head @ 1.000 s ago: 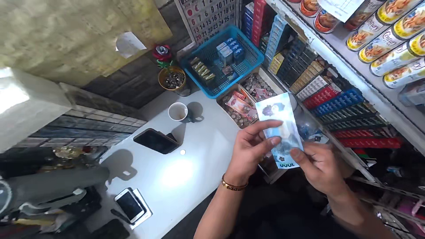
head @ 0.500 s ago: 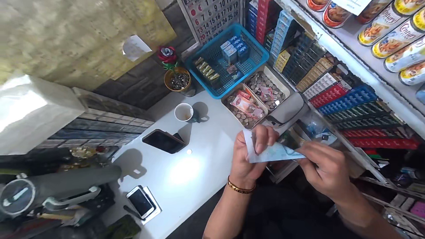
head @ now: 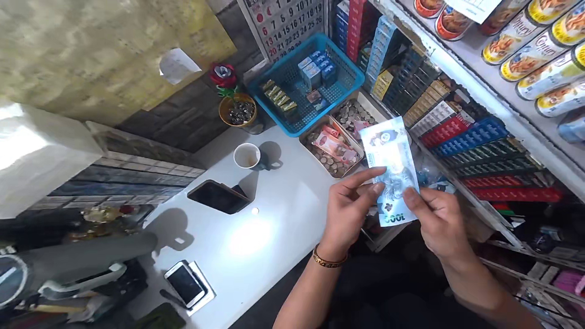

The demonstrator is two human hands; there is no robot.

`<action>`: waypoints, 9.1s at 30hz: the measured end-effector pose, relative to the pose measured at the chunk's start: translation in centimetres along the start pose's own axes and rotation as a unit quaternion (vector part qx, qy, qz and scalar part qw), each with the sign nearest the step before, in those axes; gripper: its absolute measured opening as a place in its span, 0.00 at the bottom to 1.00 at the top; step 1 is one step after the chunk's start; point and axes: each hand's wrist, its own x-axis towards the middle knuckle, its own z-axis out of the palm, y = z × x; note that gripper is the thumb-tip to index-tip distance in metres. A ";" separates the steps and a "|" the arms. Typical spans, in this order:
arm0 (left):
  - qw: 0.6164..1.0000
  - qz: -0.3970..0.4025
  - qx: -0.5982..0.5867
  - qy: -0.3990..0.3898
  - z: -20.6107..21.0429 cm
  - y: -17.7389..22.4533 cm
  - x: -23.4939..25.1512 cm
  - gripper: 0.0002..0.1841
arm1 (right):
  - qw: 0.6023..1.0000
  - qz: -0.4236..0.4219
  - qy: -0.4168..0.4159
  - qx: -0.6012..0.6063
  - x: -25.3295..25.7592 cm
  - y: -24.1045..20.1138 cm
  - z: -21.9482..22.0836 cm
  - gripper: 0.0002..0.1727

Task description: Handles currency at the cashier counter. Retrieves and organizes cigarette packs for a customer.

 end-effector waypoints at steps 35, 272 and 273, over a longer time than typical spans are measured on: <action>0.995 0.076 -0.035 -0.052 -0.4 1.6 -1.0 0.07 | 0.984 -0.101 -0.037 -0.144 -1.2 -0.9 -0.8 0.19; 0.925 -0.353 -0.003 0.141 16.6 -17.3 27.6 0.53 | 0.932 0.058 0.170 -0.314 7.9 11.5 -12.5 0.26; 0.927 -0.342 -0.004 0.151 16.7 -18.1 27.6 0.55 | 0.938 0.056 0.178 -0.294 6.9 12.3 -12.5 0.26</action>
